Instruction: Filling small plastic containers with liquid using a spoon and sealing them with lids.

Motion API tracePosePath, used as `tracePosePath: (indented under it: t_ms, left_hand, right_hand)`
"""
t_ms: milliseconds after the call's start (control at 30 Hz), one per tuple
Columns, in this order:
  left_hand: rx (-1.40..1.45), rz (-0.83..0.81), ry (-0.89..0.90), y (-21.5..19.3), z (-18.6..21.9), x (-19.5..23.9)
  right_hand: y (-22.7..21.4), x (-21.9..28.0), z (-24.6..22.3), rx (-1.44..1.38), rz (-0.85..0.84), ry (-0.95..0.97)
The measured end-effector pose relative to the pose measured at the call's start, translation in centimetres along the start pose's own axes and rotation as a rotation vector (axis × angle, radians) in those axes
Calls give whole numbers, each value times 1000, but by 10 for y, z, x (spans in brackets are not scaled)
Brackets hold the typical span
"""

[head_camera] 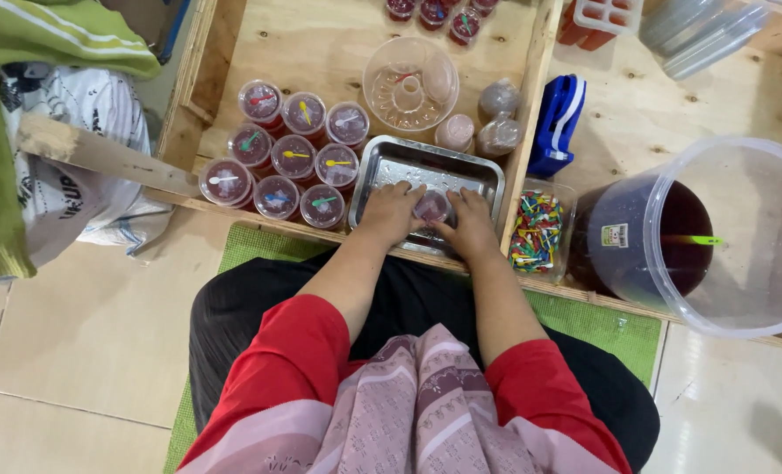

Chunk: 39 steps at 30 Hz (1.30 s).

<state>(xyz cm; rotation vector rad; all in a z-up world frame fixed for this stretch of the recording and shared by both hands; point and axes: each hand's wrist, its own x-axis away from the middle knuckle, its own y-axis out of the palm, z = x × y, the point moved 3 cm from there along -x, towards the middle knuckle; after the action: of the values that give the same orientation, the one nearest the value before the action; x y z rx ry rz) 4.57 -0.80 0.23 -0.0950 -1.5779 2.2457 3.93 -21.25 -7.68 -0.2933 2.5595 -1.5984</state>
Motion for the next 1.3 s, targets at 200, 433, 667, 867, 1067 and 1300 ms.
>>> tracePosePath:
  t_ms: [200,433,667,867,1067,1300]
  left_hand:
    - [-21,41,16,12,-3,-7]
    - [-26,79,25,23,-9,-13]
    - [-18,109,2,28,-9,-11]
    - [-28,110,-40,19,-7,-6]
    - [17,17,-69,12,-17,-5]
    - [32,51,10,13,-14,-6]
  right_hand:
    - [-4,-5,0,36,-91,2]
    - [8,-11,13,13,-82,-17]
    - [4,-10,10,3,-55,-57]
    - [-6,0,5,29,13,-100]
    - [-5,7,2,39,37,-62]
    - [-10,3,-8,71,-26,-49]
